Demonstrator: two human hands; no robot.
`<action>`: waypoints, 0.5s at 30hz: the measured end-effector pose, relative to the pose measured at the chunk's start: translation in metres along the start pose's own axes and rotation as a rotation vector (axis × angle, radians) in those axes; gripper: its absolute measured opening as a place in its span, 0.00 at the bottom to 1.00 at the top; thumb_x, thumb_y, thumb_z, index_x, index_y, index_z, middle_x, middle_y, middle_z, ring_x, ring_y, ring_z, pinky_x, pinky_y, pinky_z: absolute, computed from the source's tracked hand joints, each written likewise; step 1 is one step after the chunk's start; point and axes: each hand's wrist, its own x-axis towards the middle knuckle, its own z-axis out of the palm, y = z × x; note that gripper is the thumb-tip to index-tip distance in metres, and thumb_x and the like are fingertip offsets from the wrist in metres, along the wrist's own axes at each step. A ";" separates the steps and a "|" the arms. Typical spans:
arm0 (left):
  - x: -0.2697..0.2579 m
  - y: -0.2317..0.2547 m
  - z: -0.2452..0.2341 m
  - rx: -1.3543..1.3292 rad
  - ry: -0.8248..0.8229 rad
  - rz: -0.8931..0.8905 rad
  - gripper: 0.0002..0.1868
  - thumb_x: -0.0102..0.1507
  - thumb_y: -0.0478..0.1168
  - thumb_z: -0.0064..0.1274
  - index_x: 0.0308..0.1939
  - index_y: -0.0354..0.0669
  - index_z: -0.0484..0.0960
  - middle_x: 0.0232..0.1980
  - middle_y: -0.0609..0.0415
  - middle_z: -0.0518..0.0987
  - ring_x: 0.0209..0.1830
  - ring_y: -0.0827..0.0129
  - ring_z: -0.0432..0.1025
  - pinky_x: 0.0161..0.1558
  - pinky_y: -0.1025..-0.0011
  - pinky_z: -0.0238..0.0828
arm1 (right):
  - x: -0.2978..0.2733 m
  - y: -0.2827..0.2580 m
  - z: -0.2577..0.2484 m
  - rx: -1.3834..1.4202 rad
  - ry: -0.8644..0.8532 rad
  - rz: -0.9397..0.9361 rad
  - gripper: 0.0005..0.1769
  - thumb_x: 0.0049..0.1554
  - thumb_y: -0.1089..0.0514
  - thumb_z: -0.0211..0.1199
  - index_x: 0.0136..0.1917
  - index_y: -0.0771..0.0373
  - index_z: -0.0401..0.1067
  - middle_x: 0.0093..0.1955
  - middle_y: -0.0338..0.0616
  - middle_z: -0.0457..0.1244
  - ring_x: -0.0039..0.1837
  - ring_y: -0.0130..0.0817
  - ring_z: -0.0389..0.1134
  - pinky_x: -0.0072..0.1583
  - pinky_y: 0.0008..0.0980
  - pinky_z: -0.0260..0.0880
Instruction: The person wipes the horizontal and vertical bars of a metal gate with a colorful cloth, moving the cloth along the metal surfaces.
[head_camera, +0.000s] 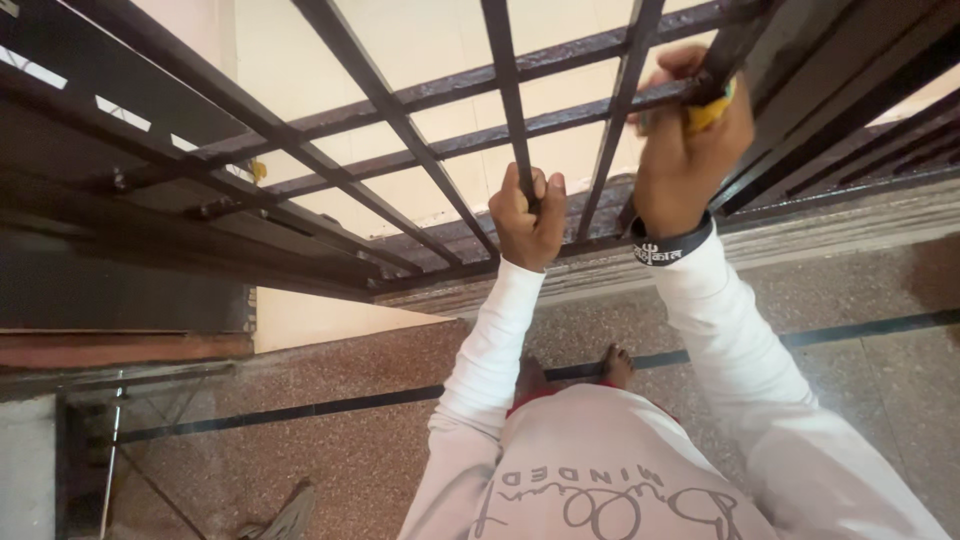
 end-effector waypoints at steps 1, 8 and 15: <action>0.001 0.001 -0.001 -0.001 -0.001 -0.005 0.14 0.68 0.37 0.54 0.33 0.42 0.65 0.24 0.60 0.67 0.22 0.79 0.62 0.26 0.76 0.56 | -0.006 0.007 0.001 -0.027 0.023 0.011 0.04 0.71 0.67 0.59 0.59 0.67 0.69 0.48 0.43 0.68 0.43 0.25 0.71 0.43 0.23 0.73; -0.002 -0.001 0.000 0.030 0.007 0.004 0.14 0.68 0.37 0.55 0.34 0.42 0.64 0.25 0.59 0.66 0.23 0.78 0.60 0.27 0.76 0.57 | -0.110 0.062 -0.014 -0.097 0.018 0.270 0.10 0.67 0.67 0.61 0.61 0.66 0.67 0.51 0.41 0.64 0.51 0.26 0.65 0.54 0.26 0.67; 0.002 -0.002 0.002 0.029 0.021 0.088 0.13 0.68 0.36 0.53 0.34 0.43 0.65 0.24 0.60 0.66 0.22 0.79 0.60 0.27 0.76 0.55 | -0.027 -0.005 -0.005 -0.261 -0.006 0.136 0.11 0.62 0.62 0.62 0.57 0.64 0.67 0.48 0.42 0.65 0.43 0.30 0.63 0.44 0.27 0.65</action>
